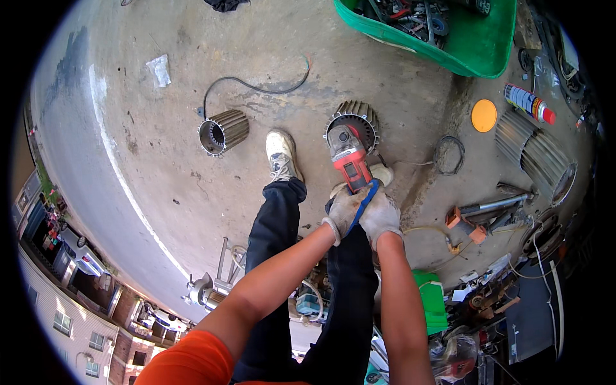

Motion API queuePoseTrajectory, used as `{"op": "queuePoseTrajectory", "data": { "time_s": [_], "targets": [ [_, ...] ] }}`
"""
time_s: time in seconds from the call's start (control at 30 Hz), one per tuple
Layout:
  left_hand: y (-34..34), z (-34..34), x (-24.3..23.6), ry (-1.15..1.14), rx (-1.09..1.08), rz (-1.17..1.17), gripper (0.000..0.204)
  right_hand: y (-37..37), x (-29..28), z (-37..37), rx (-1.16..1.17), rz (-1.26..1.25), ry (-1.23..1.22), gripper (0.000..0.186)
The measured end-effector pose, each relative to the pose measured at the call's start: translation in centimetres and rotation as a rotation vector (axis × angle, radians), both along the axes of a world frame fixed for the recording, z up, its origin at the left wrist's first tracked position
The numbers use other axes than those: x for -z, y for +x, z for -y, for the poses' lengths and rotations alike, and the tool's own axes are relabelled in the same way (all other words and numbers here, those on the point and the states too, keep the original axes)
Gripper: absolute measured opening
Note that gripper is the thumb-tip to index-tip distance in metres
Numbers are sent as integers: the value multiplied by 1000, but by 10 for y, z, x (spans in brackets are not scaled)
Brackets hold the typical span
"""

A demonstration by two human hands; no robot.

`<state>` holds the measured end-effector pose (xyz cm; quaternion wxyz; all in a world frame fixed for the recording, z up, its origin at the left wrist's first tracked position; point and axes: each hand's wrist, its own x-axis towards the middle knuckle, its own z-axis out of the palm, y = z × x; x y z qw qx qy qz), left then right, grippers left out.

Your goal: The person puts on a pair of work gloves and uses a handheld angle grinder to smooth the surface of a cylindrical metal part resting on the concrete floor. The person repeatedly grinds the part, pauses to reposition it, and continues the process until the end of the clip.

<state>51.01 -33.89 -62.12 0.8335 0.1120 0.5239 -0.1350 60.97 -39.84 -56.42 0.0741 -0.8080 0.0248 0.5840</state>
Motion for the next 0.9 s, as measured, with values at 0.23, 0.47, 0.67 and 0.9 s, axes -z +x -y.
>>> {"op": "queuePoseTrajectory", "data": {
  "time_s": [0.23, 0.47, 0.67, 0.9],
  "targets": [
    [1, 18, 24, 41, -9, 43, 36, 6, 21, 7, 0, -22, -81, 54],
    [6, 17, 55, 79, 168, -113, 35, 19, 38, 2, -39, 2, -31, 55],
    [-18, 21, 89, 224, 314, -125, 31, 21, 44, -2, -102, -11, -9, 56],
    [-11, 32, 84, 11, -30, -155, 45, 27, 42, 0, -132, 9, -8, 57]
  ]
}}
